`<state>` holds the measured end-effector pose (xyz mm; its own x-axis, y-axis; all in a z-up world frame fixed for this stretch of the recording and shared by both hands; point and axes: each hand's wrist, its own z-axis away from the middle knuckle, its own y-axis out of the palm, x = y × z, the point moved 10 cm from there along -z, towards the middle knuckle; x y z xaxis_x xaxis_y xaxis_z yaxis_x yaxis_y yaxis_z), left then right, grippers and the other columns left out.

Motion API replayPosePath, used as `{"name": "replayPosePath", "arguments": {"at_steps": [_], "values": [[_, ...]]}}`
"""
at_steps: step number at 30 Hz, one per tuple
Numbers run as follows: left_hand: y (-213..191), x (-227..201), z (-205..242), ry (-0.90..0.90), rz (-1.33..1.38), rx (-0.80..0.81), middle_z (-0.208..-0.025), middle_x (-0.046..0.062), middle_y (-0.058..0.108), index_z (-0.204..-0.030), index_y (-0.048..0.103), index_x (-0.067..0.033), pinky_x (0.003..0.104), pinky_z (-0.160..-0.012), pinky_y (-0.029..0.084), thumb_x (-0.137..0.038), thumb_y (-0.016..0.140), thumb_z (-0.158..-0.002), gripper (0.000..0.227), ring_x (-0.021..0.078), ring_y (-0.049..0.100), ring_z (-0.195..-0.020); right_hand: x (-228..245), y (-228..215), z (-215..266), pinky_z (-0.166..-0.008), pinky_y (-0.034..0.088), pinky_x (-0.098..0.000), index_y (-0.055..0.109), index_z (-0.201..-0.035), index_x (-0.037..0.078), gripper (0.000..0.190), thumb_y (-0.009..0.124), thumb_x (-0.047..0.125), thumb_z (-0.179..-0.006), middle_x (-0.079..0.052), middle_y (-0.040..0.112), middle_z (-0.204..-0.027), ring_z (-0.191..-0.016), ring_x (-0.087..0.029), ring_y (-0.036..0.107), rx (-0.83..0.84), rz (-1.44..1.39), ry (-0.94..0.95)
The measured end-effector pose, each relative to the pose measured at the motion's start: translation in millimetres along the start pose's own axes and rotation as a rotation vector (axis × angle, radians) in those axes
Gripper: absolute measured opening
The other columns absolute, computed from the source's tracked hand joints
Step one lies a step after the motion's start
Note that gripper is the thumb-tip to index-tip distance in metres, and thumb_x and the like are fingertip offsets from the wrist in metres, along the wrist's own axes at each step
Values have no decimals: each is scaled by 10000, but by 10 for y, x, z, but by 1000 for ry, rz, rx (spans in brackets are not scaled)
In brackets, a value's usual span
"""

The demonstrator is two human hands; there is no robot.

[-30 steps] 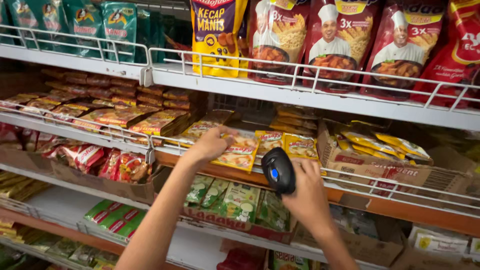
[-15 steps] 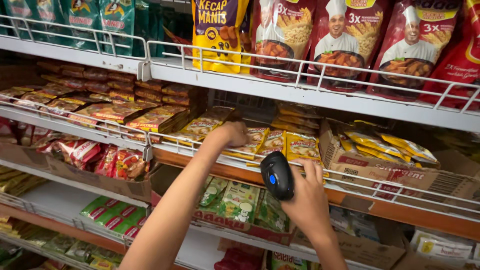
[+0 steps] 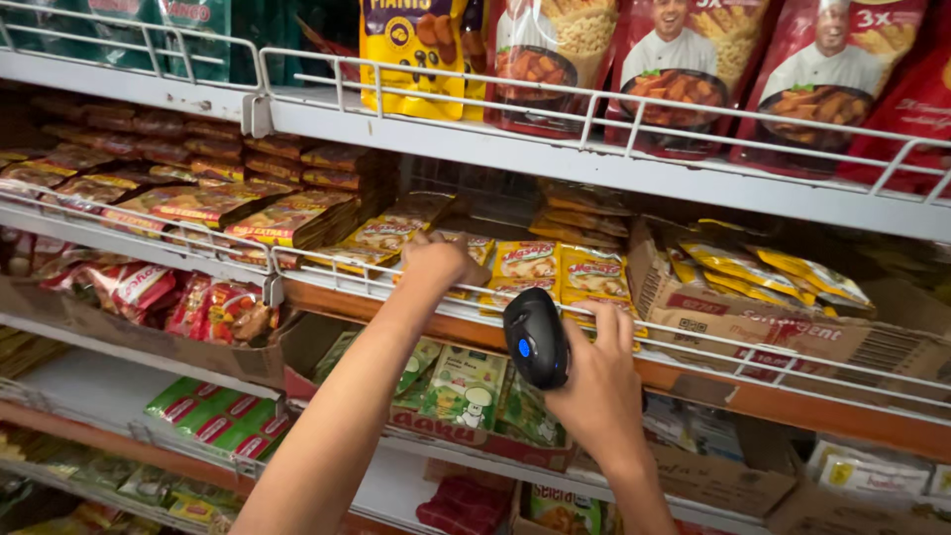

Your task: The person sits on the floor in a store aisle and uses a handheld barcode scanner to scan yellow instant noodle packets. They pick up packets from a cardboard box, scan the barcodes, and place them onto a wire shelf.

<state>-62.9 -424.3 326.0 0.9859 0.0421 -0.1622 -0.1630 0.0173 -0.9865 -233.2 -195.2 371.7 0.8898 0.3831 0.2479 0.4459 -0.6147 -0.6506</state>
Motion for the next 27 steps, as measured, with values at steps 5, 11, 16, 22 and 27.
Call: {"name": "replayPosePath", "arguments": {"at_steps": [5,11,16,22,27], "values": [[100,11,-107,30,15,67,-1683,142,195,-1634,169,-334,508,-1236,149,-744,428,-908,874,391,142,-1553,36,-9,2,-922,478,-520,688,-1033,24,490,863,120,-585,-186,514,-1241,-1246,-414,452,-37,37,-38],[265,-65,-376,325,289,344,-1458,204,618,-1395,592,-45,532,-1129,388,-528,439,-986,651,424,551,-1385,22,15,7,-928,473,-523,694,-1029,30,511,860,131,-556,-200,508,-1249,-1241,-428,443,-42,44,-53],[20,-141,-91,264,-10,32,-1686,117,170,-1606,282,-364,570,-1225,119,-522,371,-1002,631,423,127,-1536,48,25,4,-926,476,-521,700,-986,37,464,863,139,-564,-201,499,-1259,-1250,-428,437,-50,51,-43],[137,-483,-49,522,78,79,-1654,121,232,-1605,238,-203,551,-1227,118,-598,376,-960,769,342,110,-1554,59,25,12,-880,505,-516,711,-1001,53,444,856,140,-590,-186,501,-1262,-1270,-417,437,-43,56,-28],[29,-309,-24,415,199,-2,-1536,215,464,-1457,566,-111,467,-1238,298,-586,328,-1027,683,381,414,-1454,73,25,31,-903,497,-519,719,-982,48,418,856,143,-599,-189,495,-1278,-1284,-406,442,-59,41,-38]]}}
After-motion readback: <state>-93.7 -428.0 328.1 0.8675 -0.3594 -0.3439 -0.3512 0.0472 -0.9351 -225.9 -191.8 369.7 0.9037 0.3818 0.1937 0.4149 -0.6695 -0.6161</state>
